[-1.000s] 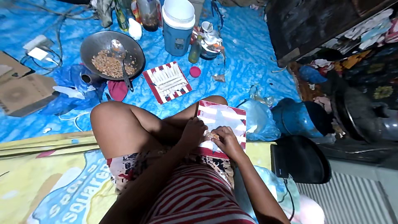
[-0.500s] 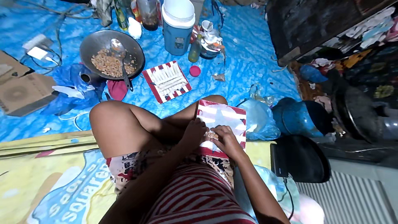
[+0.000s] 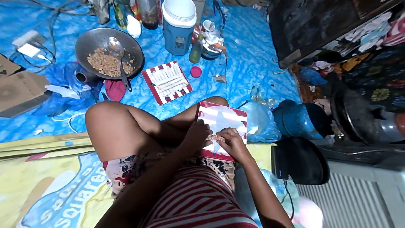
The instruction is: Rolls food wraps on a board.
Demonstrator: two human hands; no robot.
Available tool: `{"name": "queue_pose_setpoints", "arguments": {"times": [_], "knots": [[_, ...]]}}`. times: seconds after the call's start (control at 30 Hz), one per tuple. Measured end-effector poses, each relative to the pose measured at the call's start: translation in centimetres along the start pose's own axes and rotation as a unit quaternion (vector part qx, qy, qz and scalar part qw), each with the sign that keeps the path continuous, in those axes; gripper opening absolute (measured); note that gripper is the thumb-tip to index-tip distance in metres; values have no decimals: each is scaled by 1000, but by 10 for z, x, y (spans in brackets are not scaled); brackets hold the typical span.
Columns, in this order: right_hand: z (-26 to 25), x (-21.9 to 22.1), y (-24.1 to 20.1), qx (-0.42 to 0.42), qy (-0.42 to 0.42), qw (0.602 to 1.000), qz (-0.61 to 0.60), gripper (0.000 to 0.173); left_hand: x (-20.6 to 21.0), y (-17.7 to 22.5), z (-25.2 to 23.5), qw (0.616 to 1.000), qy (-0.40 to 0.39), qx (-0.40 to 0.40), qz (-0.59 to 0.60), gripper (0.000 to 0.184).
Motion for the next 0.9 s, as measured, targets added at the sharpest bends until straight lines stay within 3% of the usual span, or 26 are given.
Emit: {"name": "queue_pose_setpoints", "arguments": {"times": [0.3,0.47,0.63,0.83,0.9], "knots": [[12,-3,5,-50,63,997,16,19,2,3,-3,1000,13,15,6,39],[15,-15,8,20,-15,1000,-8,46,6,5,-7,999,16,37,9,45],[14,-12,16,-4,-9,1000,17,26,19,13,-20,995,19,90,29,44],[24,-20,21,7,14,1000,9,31,27,22,-30,991,55,116,44,40],[28,-22,21,2,34,999,6,24,29,25,-31,989,68,124,51,35]]}}
Point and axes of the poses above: each hand's wrist, its own z-axis away from the middle knuckle, its own x-axis out of the palm, y = z × x, the point moved 3 cm from there along -z, towards the middle knuckle, and after that the axes turned 6 degrees about -x, right-handed, at the moved point
